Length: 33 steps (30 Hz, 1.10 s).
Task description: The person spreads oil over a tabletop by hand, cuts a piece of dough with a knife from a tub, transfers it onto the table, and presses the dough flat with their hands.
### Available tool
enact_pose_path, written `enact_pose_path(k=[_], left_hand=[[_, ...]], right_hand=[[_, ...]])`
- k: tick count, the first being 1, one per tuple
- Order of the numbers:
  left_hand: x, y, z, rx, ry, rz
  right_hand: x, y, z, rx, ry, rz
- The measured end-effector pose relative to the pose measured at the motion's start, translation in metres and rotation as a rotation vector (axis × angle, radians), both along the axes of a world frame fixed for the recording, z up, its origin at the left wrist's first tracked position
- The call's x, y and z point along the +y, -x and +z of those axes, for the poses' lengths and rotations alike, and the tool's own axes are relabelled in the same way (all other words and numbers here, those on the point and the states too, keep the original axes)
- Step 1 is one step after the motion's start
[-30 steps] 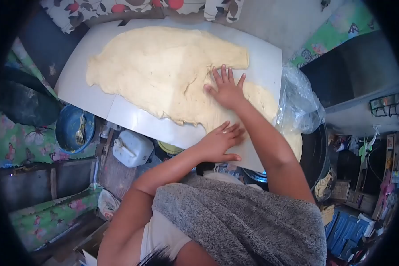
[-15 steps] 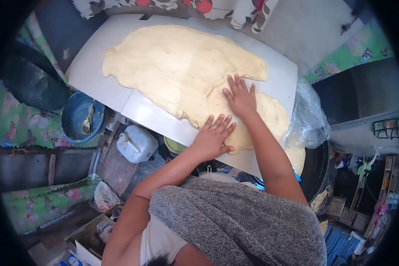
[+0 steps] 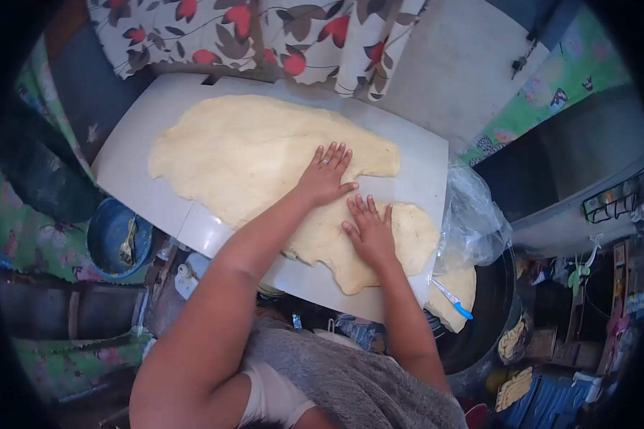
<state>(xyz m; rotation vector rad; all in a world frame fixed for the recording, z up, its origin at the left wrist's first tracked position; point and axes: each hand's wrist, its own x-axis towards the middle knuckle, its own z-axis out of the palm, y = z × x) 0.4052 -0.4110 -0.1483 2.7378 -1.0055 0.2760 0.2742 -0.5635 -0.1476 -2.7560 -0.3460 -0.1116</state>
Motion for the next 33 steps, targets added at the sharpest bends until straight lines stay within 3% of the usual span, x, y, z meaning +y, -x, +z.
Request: enact_pose_path(k=[3,5,8,13,17,18,19,21,22,25,27,29,33], left_hand=[[-0.017,0.004,-0.001,0.050,-0.141,-0.046],[-0.026,0.004,0.003,0.079,-0.152,-0.195],[-0.043,0.007,0.004,0.135,-0.111,-0.258],[-0.063,0.016,0.001,0.080,-0.121,-0.221],[-0.063,0.023,0.007,0.144,-0.102,-0.144],[-0.063,0.022,-0.009,0.011,0.092,-0.146],[-0.058,0.021,-0.008,0.011,0.086,-0.140],[-0.055,0.013,-0.003,0.372,0.429,-0.102],[-0.045,0.009,0.002,0.316,0.769,0.012],[0.015,-0.034,0.045,0.022,0.223,0.212],[0.053,-0.072,0.040,0.014,0.014,0.414],[0.055,-0.068,0.021,0.001,-0.194,0.343],[0.022,-0.067,0.000,-0.001,-0.137,0.248]], right_hand=[[-0.005,0.012,0.000,-0.004,-0.097,-0.053],[-0.011,0.014,0.006,-0.147,-0.513,-0.078],[-0.013,0.014,0.014,-0.254,-0.674,-0.148],[-0.025,-0.064,0.038,-0.240,-0.506,-0.163],[-0.031,-0.140,0.006,-0.190,-0.282,-0.151],[-0.038,-0.144,-0.004,-0.071,-0.160,-0.228],[-0.043,-0.141,-0.011,0.055,-0.038,-0.313],[-0.056,-0.129,-0.013,0.059,0.001,-0.322],[-0.060,-0.123,-0.013,0.059,0.043,-0.338],[-0.065,-0.118,-0.017,0.044,0.079,-0.366],[-0.065,-0.114,-0.017,0.047,0.063,-0.364],[-0.066,-0.111,-0.017,0.054,0.056,-0.353],[-0.066,-0.108,-0.017,0.053,-0.028,-0.335]])
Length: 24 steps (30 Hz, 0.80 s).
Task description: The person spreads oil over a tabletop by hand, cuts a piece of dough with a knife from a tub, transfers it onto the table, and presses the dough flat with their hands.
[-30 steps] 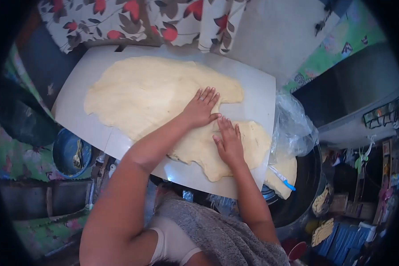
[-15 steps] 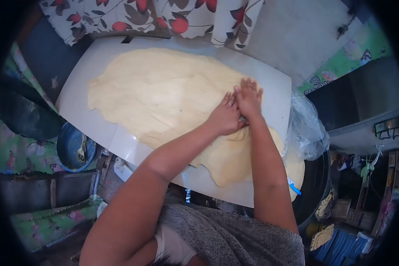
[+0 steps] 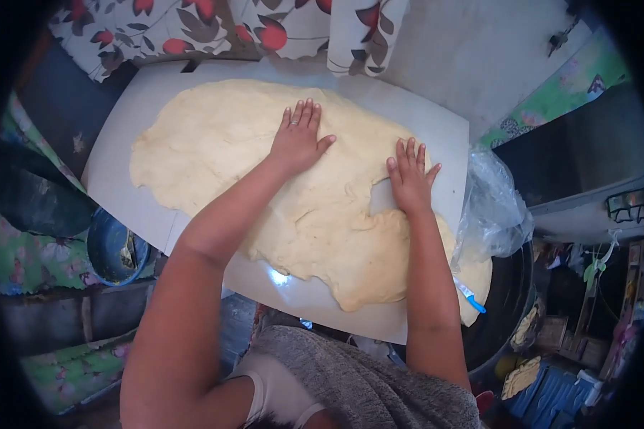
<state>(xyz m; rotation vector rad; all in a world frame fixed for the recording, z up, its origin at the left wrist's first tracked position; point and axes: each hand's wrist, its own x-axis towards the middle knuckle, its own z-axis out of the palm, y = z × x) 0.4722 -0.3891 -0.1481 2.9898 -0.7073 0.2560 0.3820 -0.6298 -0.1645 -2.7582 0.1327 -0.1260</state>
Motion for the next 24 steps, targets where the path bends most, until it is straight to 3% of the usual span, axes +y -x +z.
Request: enact_pose_path(k=[10,14,16,18,19,21,22,24], left_hand=[[-0.044,-0.009,0.003,-0.015,-0.027,-0.143],[-0.049,-0.019,0.002,0.029,-0.010,-0.212],[-0.049,-0.024,-0.001,0.032,0.002,-0.240],[-0.050,-0.026,0.003,0.021,0.019,-0.269],[-0.049,-0.025,0.008,0.005,0.178,-0.343],[-0.048,-0.032,-0.003,-0.019,0.524,-0.388],[-0.039,-0.034,-0.004,-0.039,0.525,-0.382],[-0.018,-0.038,0.002,0.706,1.125,-0.184]], right_hand=[[0.006,0.003,0.005,-0.024,-0.096,-0.021],[0.022,-0.005,0.035,0.082,-0.027,-0.074],[0.040,-0.022,0.058,-0.021,0.012,-0.033],[0.066,-0.057,0.059,-0.150,-0.177,0.126],[0.080,-0.079,0.052,-0.157,-0.173,0.132],[0.105,-0.116,0.039,-0.245,-0.419,0.250],[0.110,-0.124,0.043,-0.258,-0.414,0.264],[0.114,-0.142,0.052,-0.145,-0.637,0.236]])
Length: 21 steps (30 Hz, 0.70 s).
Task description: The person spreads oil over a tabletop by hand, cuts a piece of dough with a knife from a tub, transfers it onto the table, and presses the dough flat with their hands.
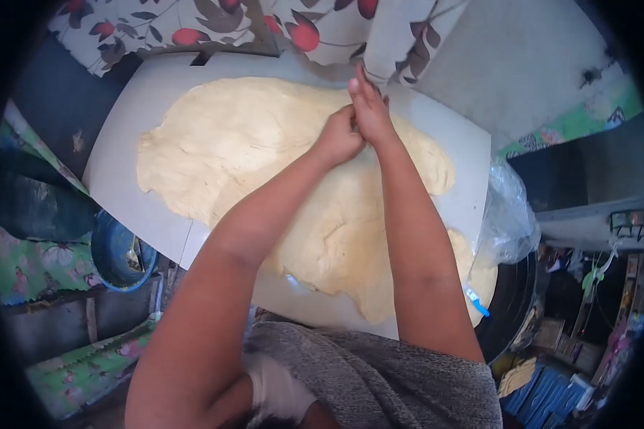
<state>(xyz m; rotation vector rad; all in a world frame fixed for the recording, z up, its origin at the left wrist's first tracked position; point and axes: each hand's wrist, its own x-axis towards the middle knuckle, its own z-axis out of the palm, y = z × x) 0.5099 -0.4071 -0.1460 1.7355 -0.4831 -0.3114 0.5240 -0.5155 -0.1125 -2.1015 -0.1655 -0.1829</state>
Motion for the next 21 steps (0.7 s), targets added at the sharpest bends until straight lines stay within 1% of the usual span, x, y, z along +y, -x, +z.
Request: enact_pose_path(k=[1,3,4,5,6,11,13,17,19,20,21], left_hand=[[0.017,-0.005,0.005,-0.010,0.003,0.009],[0.062,-0.014,0.017,-0.593,-0.551,0.239],[0.078,-0.019,0.025,-0.576,-0.852,0.300],[0.101,-0.035,0.017,-0.505,-1.101,0.278],[0.121,-0.048,0.012,-0.463,-1.120,0.276],[0.138,-0.095,0.011,-0.448,-1.147,0.207],[0.141,-0.107,0.009,-0.474,-1.182,0.237],[0.152,-0.117,0.015,-0.475,-1.163,0.267],[0.158,-0.126,0.005,-0.484,-1.071,0.195],[0.162,-0.125,-0.001,-0.492,-1.072,0.213],[0.166,-0.123,-0.009,-0.556,-0.896,0.300]], right_hand=[[-0.003,-0.004,-0.011,-0.010,0.003,0.009],[-0.013,-0.003,-0.045,-0.001,0.637,-0.050],[-0.013,-0.003,-0.046,0.007,0.632,-0.044],[-0.013,-0.001,-0.044,0.014,0.657,-0.060],[-0.013,0.001,-0.042,0.028,0.677,-0.085],[-0.025,0.014,-0.037,0.057,0.731,-0.120],[-0.030,0.018,-0.038,0.058,0.744,-0.132],[-0.041,0.023,-0.039,0.069,0.750,-0.160],[-0.049,0.027,-0.039,0.084,0.725,-0.179],[-0.050,0.029,-0.040,0.066,0.724,-0.174],[-0.051,0.030,-0.041,0.077,0.739,-0.175]])
